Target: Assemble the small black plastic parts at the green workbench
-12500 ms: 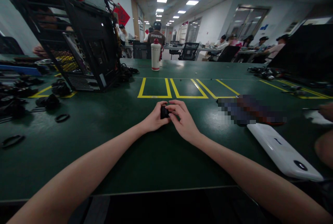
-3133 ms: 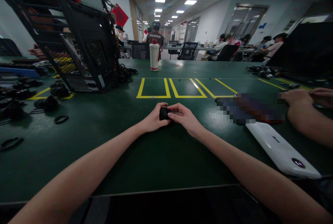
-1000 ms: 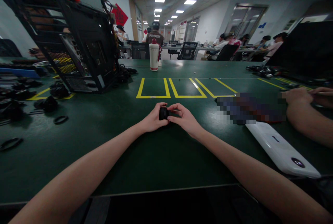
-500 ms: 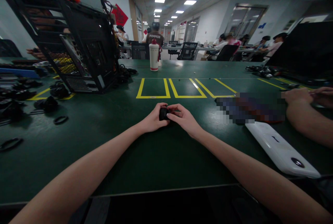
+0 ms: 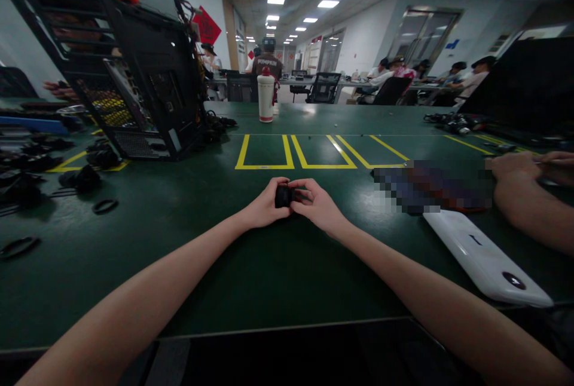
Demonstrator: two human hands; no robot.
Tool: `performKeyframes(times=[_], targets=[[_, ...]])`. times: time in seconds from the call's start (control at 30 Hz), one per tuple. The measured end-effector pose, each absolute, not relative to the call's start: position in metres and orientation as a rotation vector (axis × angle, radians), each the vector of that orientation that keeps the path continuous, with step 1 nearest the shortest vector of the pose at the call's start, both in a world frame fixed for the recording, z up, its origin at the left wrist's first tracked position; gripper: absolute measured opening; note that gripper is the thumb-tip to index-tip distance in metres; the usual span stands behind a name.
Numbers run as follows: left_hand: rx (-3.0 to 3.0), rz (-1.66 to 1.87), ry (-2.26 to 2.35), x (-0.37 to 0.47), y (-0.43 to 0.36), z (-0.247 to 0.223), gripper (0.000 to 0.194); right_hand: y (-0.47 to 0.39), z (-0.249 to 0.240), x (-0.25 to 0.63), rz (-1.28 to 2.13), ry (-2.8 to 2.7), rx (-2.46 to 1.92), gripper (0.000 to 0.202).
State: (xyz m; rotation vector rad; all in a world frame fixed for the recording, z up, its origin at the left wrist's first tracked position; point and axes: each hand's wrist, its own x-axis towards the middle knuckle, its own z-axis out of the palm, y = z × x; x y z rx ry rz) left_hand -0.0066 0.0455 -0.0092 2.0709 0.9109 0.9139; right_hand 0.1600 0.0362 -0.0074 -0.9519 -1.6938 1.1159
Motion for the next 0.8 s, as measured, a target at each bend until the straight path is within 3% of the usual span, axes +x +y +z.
performKeyframes(times=[0.33, 0.5, 0.8], targets=[[2.077, 0.921, 0.953, -0.008, 0.047, -0.01, 0.062, 0.032, -0.003, 0.163, 1.085, -1.717, -0.942, 0.016], [2.086, 0.932, 0.973, -0.007, 0.045, -0.008, 0.061, 0.033, -0.002, 0.164, 1.047, -1.727, -0.972, 0.025], [2.086, 0.885, 1.062, -0.005, 0.043, -0.008, 0.062, 0.043, -0.011, 0.171, 0.867, -1.606, -1.167, 0.019]])
